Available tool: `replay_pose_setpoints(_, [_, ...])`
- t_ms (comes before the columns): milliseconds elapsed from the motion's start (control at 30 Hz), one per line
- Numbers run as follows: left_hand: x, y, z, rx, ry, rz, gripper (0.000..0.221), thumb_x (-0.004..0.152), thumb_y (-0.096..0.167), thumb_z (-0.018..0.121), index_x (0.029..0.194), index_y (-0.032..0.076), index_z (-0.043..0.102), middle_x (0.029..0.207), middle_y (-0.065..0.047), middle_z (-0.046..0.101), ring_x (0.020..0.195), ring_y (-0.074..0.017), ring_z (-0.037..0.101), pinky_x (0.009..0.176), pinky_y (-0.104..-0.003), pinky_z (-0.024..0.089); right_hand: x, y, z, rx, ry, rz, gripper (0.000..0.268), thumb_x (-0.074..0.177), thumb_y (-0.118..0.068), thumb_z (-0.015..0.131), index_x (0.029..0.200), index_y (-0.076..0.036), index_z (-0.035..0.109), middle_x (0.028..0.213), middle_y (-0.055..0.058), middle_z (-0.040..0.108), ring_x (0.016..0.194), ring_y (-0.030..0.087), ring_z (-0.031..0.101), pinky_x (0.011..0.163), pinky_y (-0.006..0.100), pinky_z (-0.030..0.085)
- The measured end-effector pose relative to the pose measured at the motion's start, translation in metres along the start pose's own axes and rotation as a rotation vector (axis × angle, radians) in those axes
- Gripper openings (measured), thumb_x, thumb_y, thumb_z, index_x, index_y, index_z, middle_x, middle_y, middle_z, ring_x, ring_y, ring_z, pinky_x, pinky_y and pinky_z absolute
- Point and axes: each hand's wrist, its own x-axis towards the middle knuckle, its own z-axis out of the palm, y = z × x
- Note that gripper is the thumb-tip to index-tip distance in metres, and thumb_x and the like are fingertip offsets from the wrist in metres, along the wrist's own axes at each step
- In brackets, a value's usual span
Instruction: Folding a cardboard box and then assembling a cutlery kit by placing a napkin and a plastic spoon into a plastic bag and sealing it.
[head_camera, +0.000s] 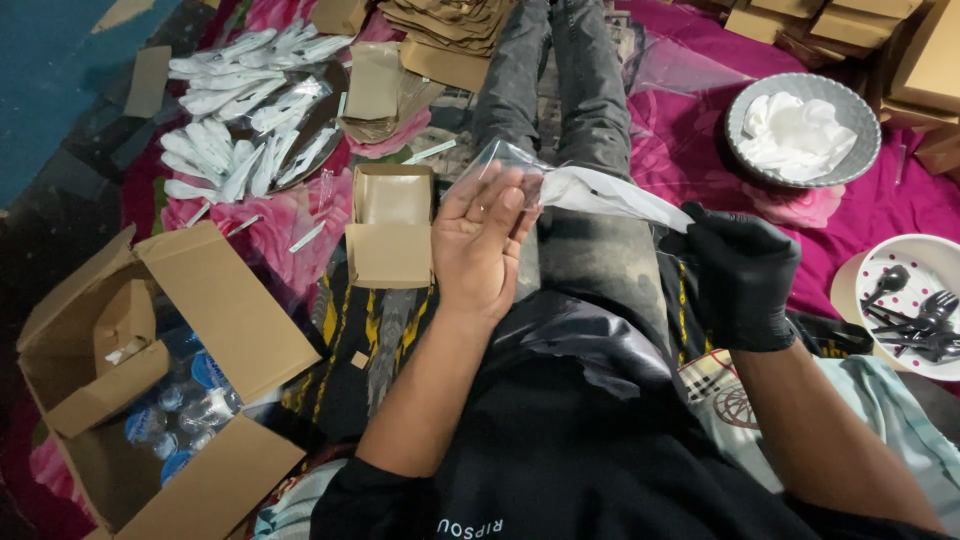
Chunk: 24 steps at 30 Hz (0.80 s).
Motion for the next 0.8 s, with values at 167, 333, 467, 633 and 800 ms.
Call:
replay_pose_setpoints(167, [-0.003, -0.005, 0.001, -0.008, -0.017, -0.015, 0.034, 0.092, 0.001, 0.077, 0.124, 0.007, 0.068, 0.111, -0.012, 0.078, 0.106, -0.0279, 0.075, 0.089, -0.042, 0.063, 0.001, 0.009, -0.004, 0.015, 0.011, -0.005, 0.021, 0.083, 0.005, 0.080, 0.101, -0.003, 0.073, 0.108, 0.014, 0.076, 0.094, 0.016, 0.075, 0.081, 0.020, 0.064])
replay_pose_setpoints(333, [-0.006, -0.008, 0.004, -0.050, -0.070, 0.006, 0.032, 0.094, -0.002, 0.075, 0.124, 0.006, 0.069, 0.112, -0.017, 0.077, 0.106, -0.0281, 0.075, 0.091, -0.043, 0.064, -0.001, 0.001, -0.001, -0.040, -0.016, -0.022, 0.023, 0.084, 0.003, 0.081, 0.105, -0.002, 0.073, 0.103, 0.011, 0.075, 0.087, 0.014, 0.073, 0.079, 0.019, 0.062])
replay_pose_setpoints(467, [-0.007, -0.014, 0.000, -0.014, -0.057, -0.003, 0.035, 0.093, -0.004, 0.074, 0.126, 0.005, 0.067, 0.112, -0.018, 0.076, 0.105, -0.0266, 0.074, 0.091, -0.045, 0.064, 0.001, 0.011, -0.005, 0.161, -0.018, 0.029, 0.023, 0.085, 0.010, 0.074, 0.104, -0.003, 0.073, 0.109, 0.013, 0.076, 0.097, 0.019, 0.076, 0.085, 0.024, 0.066])
replay_pose_setpoints(633, [-0.010, -0.016, 0.003, 0.031, -0.045, 0.031, 0.040, 0.092, -0.007, 0.073, 0.130, -0.003, 0.063, 0.113, -0.020, 0.075, 0.112, -0.0298, 0.072, 0.093, -0.048, 0.065, -0.003, 0.006, 0.003, 0.389, 0.020, 0.092, 0.018, 0.082, 0.016, 0.072, 0.095, 0.003, 0.071, 0.101, 0.020, 0.075, 0.079, 0.032, 0.075, 0.078, 0.037, 0.071])
replay_pose_setpoints(800, [-0.011, -0.017, 0.007, 0.107, -0.042, 0.048, 0.047, 0.090, -0.004, 0.075, 0.135, -0.005, 0.060, 0.126, -0.028, 0.069, 0.115, -0.0291, 0.070, 0.092, -0.042, 0.065, 0.003, 0.040, -0.013, 0.107, 0.064, 0.047, 0.024, 0.078, 0.007, 0.082, 0.097, -0.005, 0.072, 0.095, 0.006, 0.075, 0.083, 0.013, 0.073, 0.079, 0.023, 0.063])
